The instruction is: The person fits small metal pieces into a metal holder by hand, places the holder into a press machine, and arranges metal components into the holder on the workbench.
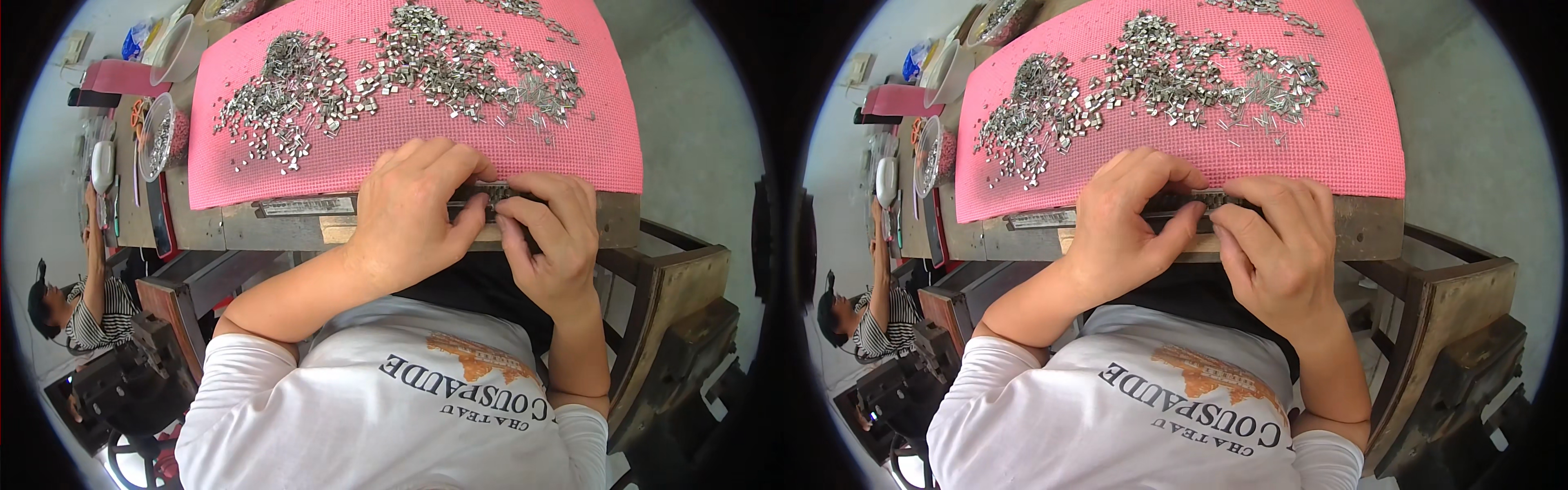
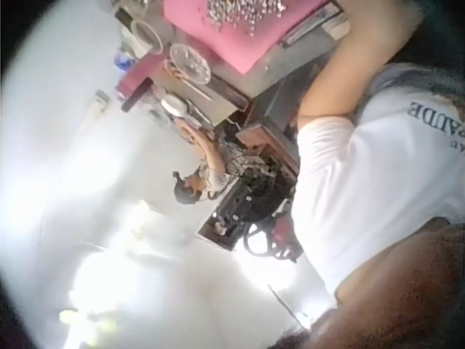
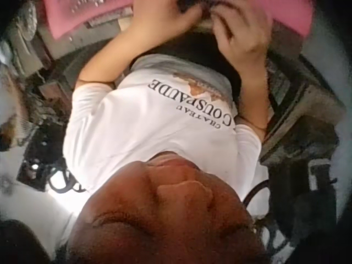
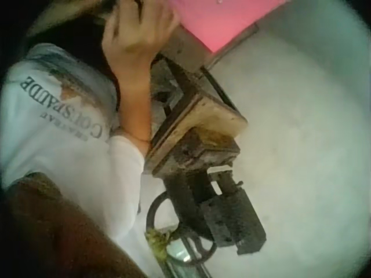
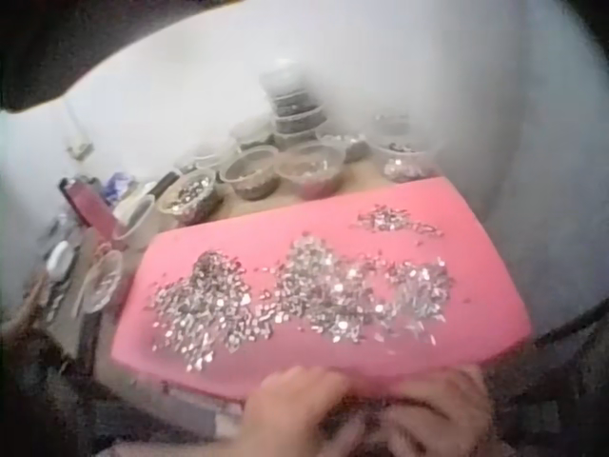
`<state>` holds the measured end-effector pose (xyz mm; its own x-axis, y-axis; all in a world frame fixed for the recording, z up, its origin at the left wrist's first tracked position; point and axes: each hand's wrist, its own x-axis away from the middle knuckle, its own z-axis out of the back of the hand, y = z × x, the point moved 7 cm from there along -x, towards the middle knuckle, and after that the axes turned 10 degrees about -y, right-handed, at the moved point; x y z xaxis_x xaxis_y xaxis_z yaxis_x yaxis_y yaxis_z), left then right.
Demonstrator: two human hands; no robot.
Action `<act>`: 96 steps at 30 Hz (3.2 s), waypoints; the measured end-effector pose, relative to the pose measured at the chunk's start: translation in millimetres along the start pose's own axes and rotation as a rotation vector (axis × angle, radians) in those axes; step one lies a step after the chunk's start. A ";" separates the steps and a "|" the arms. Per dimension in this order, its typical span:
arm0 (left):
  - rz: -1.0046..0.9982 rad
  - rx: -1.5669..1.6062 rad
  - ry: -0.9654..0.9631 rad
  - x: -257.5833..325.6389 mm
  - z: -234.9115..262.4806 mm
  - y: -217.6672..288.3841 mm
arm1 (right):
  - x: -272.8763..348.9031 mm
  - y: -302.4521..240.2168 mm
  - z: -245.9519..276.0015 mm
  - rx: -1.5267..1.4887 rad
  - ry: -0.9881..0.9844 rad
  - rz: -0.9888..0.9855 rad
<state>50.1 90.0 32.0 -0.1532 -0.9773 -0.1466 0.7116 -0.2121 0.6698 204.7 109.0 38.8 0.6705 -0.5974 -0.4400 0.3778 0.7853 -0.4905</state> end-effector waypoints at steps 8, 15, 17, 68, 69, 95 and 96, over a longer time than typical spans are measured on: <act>-0.155 0.052 0.024 11.5 13.5 6.2 | -1.1 -2.5 -7.1 0.058 -0.054 -0.043; -0.169 0.078 0.218 30.4 32.6 -7.1 | -3.6 0.0 -7.5 0.092 -0.024 -0.074; -0.141 0.096 0.236 36.9 35.0 -13.4 | -3.5 0.6 -10.5 0.108 -0.030 -0.082; 0.318 0.161 0.439 116.2 159.1 -165.0 | -73.4 -51.1 -40.1 0.128 -0.338 0.028; 0.338 0.166 0.395 115.2 157.8 -166.2 | -73.3 -51.2 -40.3 0.127 -0.338 0.027; 0.300 -0.019 0.139 99.8 163.8 -159.4 | -70.9 -46.9 -44.4 0.107 -0.341 0.004; 0.302 -0.012 0.146 100.1 163.7 -158.8 | -70.9 -47.3 -44.3 0.107 -0.338 0.006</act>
<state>-190.4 25.5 30.1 0.1653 -0.9852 -0.0460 0.7177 0.0882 0.6908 111.0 107.0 59.9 0.8393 -0.5195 -0.1603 0.4264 0.8119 -0.3989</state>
